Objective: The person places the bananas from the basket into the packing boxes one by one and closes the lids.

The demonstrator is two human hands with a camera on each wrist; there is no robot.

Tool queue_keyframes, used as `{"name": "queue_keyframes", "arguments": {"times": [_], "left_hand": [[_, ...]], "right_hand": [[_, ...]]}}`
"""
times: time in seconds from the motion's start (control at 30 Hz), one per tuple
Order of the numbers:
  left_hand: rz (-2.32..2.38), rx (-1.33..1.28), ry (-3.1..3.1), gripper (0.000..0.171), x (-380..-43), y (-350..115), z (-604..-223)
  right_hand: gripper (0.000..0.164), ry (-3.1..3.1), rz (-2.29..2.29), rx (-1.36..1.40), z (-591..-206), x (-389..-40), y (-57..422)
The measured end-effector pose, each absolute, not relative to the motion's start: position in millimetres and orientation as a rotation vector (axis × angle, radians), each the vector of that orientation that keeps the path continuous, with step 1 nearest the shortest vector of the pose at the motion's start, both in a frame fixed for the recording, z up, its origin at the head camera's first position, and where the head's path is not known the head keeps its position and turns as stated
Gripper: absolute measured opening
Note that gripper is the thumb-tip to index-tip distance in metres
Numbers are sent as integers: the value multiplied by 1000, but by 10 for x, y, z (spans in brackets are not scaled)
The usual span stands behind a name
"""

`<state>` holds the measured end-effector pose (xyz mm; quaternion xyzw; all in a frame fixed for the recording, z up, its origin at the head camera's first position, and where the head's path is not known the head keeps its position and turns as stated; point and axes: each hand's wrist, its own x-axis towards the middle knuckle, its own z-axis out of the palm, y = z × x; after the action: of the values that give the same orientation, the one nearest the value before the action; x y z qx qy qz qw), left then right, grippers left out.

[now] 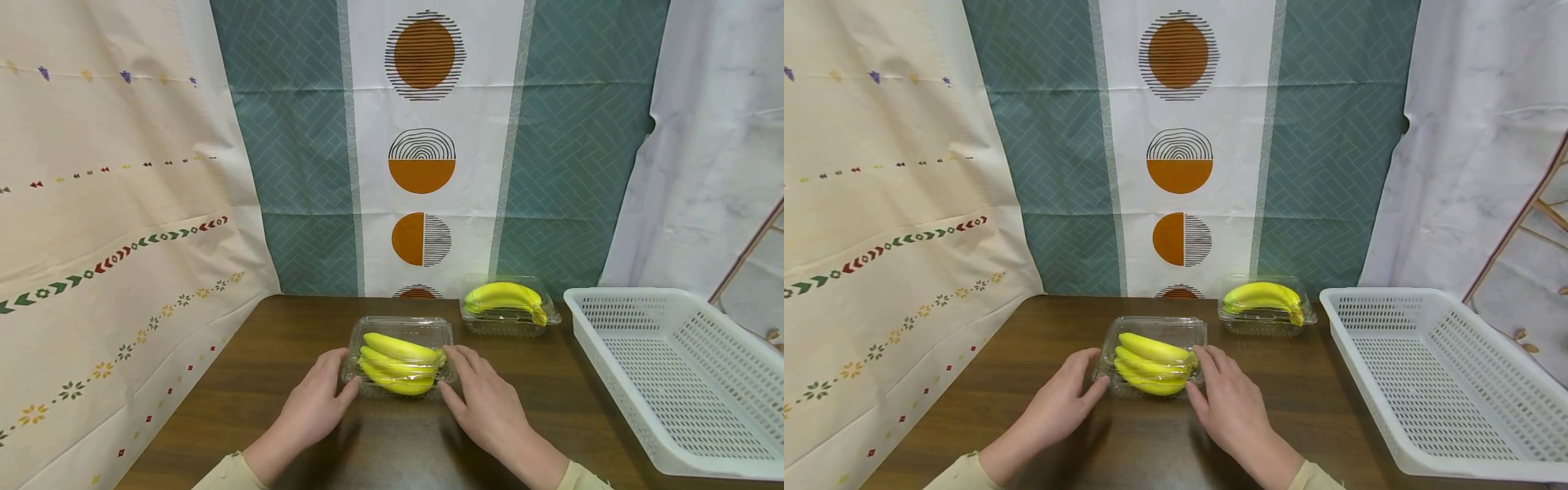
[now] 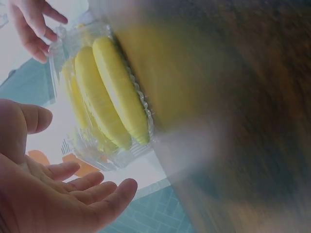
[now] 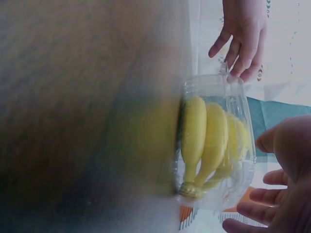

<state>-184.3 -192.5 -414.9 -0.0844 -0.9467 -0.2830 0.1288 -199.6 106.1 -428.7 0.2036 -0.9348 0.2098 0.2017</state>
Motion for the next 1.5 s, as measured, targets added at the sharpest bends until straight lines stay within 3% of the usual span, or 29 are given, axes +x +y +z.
{"name": "queue_keyframes", "arguments": {"times": [0.33, 1.5], "left_hand": [[-700, -333, -2775, 69, -1797, -1908, -4167], [-486, -509, -2810, 77, -1584, -1780, -4149]], "right_hand": [[69, -2554, 526, 659, -4290, -1951, 1073], [78, -2638, 461, 882, -4297, -1805, 1042]]}}
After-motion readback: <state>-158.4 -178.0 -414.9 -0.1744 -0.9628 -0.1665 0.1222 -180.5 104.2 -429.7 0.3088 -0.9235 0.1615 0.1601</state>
